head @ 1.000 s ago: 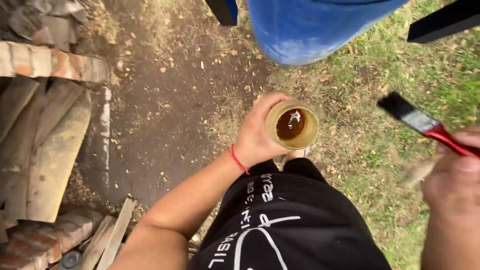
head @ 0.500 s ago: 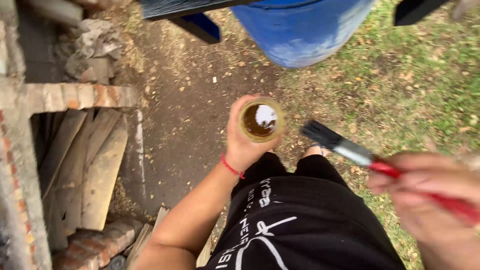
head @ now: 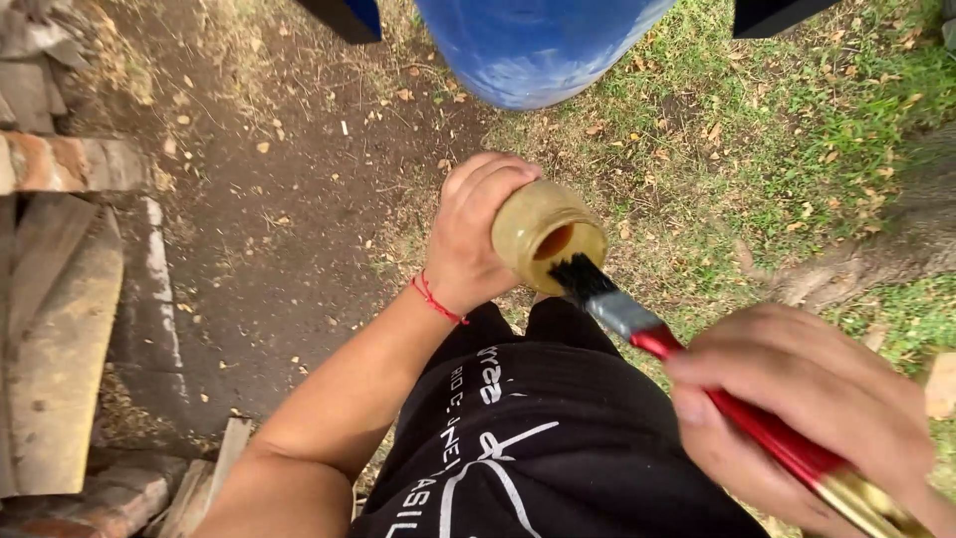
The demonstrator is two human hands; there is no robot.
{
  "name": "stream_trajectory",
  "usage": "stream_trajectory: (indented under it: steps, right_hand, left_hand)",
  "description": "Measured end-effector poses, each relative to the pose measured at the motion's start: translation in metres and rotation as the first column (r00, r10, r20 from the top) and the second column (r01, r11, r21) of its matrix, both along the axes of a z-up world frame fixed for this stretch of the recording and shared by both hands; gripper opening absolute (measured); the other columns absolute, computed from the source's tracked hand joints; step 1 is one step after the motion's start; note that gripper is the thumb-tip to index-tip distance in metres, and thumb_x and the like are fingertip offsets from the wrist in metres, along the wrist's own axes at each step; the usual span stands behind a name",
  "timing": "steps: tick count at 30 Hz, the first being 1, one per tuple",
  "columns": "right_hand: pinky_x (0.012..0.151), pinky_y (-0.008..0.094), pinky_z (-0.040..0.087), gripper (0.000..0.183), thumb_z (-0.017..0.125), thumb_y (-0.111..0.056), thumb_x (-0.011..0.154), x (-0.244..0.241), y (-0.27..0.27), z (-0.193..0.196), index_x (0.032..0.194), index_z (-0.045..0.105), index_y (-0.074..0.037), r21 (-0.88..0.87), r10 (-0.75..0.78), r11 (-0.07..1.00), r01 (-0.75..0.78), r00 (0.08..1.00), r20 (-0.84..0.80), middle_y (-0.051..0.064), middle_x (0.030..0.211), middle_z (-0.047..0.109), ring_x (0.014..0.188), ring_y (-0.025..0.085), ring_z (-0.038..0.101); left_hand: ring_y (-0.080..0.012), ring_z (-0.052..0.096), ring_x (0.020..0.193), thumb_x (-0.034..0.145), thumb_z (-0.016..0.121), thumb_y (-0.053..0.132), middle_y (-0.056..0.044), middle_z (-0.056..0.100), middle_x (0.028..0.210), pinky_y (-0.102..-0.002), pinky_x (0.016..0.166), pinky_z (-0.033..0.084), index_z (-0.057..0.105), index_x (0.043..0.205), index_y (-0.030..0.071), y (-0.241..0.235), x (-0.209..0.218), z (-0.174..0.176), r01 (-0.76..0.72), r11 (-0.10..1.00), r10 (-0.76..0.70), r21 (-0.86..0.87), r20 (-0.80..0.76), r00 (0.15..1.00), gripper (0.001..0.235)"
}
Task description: A person is painting a wooden structure with black paint using a brush and a small jar.
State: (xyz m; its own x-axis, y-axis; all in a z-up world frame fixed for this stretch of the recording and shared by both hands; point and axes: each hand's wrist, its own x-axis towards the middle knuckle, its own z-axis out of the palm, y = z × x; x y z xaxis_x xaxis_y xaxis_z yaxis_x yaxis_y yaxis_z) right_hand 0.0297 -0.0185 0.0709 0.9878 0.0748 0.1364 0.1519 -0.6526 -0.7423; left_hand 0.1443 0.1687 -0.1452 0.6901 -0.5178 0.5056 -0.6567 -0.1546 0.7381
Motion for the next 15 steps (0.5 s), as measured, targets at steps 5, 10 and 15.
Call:
stream_trajectory:
  steps: [5, 10, 15]
  right_hand:
    - [0.062, 0.025, 0.053, 0.016, 0.076, 0.001, 0.083, 0.007, 0.04, -0.03, 0.096, 0.068, 0.004, -0.044, -0.144, 0.988, 0.146, 0.989, 0.038, 0.017, 0.087, 0.072, 0.066, 0.018, 0.069]
    - [0.07, 0.026, 0.051, 0.021, 0.076, -0.012, 0.091, 0.004, 0.066, -0.041, 0.104, 0.071, 0.004, -0.149, -0.43, 0.899, 0.413, 0.896, -0.11, 0.018, 0.095, 0.071, 0.075, 0.018, 0.067]
    - [0.069, 0.028, 0.052, 0.024, 0.075, -0.008, 0.092, 0.006, 0.075, -0.054, 0.106, 0.066, 0.01, -0.116, -0.405, 0.91, 0.397, 0.912, -0.059, 0.02, 0.094, 0.069, 0.074, 0.021, 0.067]
  left_hand:
    - [-0.0248, 0.061, 0.12, 0.08, 0.094, 0.038, -0.005, 0.061, 0.125, -0.042, 0.112, 0.046, 0.045, 0.131, 0.013, 0.019, 0.008, -0.003, -0.042, 0.999, 0.043, -0.01, 0.063, 0.997, 0.075]
    - [-0.0262, 0.061, 0.116, 0.083, 0.089, 0.044, -0.007, 0.067, 0.118, -0.042, 0.104, 0.043, 0.052, 0.123, 0.012, 0.034, 0.013, -0.002, -0.104, 0.993, 0.097, 0.05, 0.123, 0.988, 0.063]
    - [-0.0246, 0.061, 0.116, 0.085, 0.087, 0.049, -0.006, 0.067, 0.12, -0.041, 0.103, 0.042, 0.049, 0.127, 0.014, 0.039, 0.01, -0.01, -0.111, 0.993, 0.105, 0.047, 0.127, 0.986, 0.067]
